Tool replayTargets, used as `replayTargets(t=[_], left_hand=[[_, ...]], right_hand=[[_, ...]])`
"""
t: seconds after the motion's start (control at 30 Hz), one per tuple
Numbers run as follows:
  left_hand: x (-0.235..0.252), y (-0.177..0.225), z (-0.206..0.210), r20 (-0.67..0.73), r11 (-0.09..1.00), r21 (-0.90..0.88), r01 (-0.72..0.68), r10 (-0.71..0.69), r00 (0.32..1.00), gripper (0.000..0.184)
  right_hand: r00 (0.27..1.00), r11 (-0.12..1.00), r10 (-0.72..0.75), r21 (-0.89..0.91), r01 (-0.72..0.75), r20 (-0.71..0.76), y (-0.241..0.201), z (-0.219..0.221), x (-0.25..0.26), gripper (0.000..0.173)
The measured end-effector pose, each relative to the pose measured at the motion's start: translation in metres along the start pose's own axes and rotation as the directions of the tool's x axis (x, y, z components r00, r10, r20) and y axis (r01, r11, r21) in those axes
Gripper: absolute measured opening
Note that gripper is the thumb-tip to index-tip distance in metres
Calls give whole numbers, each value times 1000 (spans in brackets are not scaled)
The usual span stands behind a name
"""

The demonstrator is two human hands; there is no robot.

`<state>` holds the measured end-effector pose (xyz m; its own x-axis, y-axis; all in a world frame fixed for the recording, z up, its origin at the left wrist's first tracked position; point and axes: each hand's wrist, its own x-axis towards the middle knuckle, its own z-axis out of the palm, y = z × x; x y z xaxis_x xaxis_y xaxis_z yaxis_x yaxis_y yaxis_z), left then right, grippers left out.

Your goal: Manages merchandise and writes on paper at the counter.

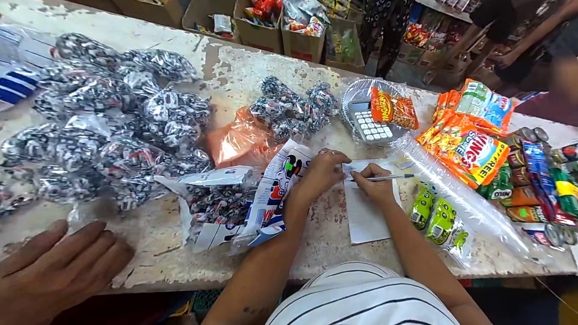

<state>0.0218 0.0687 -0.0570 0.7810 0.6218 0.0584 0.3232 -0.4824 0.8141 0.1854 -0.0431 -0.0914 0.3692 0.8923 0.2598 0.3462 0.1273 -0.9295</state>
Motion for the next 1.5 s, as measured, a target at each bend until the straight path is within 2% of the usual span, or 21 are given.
replayTargets(t=[0.1,0.2,0.37,0.53,0.77,1.5], left_hand=[[0,0,0,-13,1000,-3,1,-1,1000,31],[0,1,0,-15,1000,-1,-1,1,1000,31],[-1,5,-2,-10,1000,2,18,-18,1000,31],[0,-1,2,-46,999,0,-40,40,998,31],[-1,0,2,-55,999,1,-47,47,997,30],[-1,5,0,-35,1000,-9,-7,7,999,30]], right_hand=[[995,995,-98,-11,98,28,6,4,0,19],[996,995,-80,-50,82,38,5,5,-3,20],[989,988,-135,-64,139,60,7,5,-3,23],[975,977,-200,-54,206,92,13,4,-1,24],[976,975,-219,-44,220,9,9,3,-2,24],[980,977,-198,-72,200,32,8,4,0,28]])
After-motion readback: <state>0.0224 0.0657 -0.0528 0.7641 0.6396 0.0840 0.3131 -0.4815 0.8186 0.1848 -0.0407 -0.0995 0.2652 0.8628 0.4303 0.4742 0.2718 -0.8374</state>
